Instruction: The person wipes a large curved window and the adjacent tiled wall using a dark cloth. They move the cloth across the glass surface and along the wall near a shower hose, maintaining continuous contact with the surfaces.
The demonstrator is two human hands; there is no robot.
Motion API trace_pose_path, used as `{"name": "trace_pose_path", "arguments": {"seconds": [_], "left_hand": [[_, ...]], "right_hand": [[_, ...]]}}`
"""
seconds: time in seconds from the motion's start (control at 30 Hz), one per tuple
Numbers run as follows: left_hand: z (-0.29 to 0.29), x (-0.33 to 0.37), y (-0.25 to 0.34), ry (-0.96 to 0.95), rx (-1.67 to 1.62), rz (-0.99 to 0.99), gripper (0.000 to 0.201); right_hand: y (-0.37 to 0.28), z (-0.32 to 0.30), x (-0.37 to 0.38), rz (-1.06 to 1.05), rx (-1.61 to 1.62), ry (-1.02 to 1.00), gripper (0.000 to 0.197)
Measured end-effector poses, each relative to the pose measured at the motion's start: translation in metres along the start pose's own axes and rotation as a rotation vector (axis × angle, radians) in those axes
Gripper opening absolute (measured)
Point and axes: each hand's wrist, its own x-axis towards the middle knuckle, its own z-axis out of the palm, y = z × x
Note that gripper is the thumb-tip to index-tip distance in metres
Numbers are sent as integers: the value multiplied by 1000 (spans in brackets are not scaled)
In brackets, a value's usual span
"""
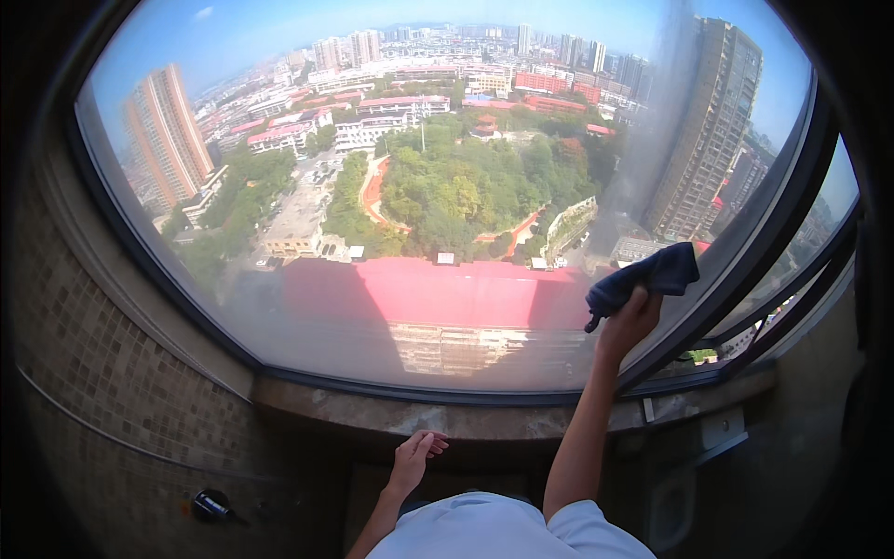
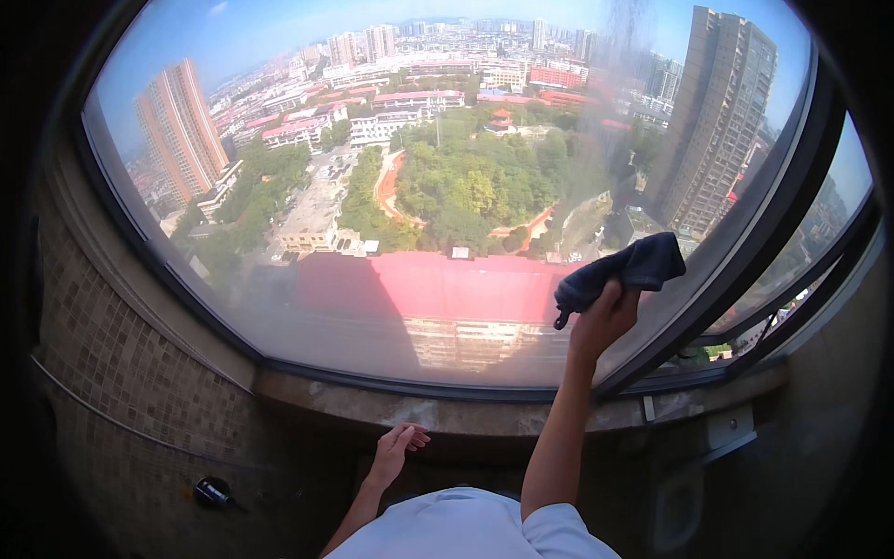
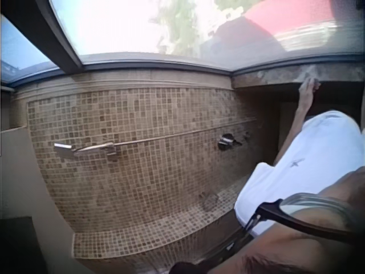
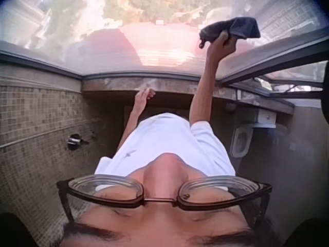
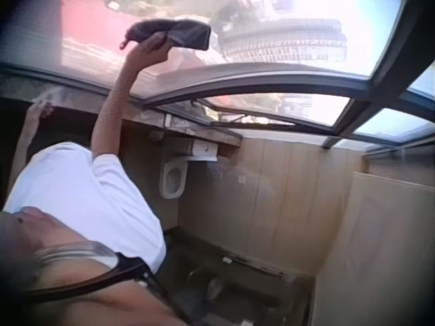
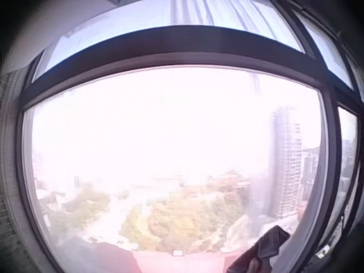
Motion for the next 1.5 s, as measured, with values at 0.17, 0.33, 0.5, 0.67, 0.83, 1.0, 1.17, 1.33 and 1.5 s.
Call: {"name": "trace_pose_path", "arguments": {"seconds": [0.17, 0.33, 0.5, 0.67, 0.83, 1.0, 1.17, 1.33, 1.5], "left_hand": [[-45, 9, 6, -163, 6, -26, 30], [-98, 29, 29, -231, -24, 68, 29], [-132, 40, 9, -261, 5, 40, 30], [-96, 39, 23, -539, 23, 8, 31], [-87, 31, 7, -396, -25, 37, 30], [-40, 29, 14, -366, 34, 72, 30], [15, 29, 35, -415, 57, 53, 30], [23, 13, 21, -211, 72, 50, 30], [64, -11, 7, -105, 83, -16, 28]], "right_hand": [[28, 61, -109, -334, -262, -722, 14], [42, 18, -61, -296, -310, -300, 19], [24, 65, -98, -239, -310, -372, 14], [76, 31, -134, -452, -512, -843, 14], [57, -83, 19, -367, -860, -3, 29], [41, 10, -67, -351, -507, -378, 24], [77, 2, -123, -366, -423, -872, 7], [105, -132, 26, -127, -504, -141, 19], [93, -105, 1, -155, -465, -274, 15]]}}
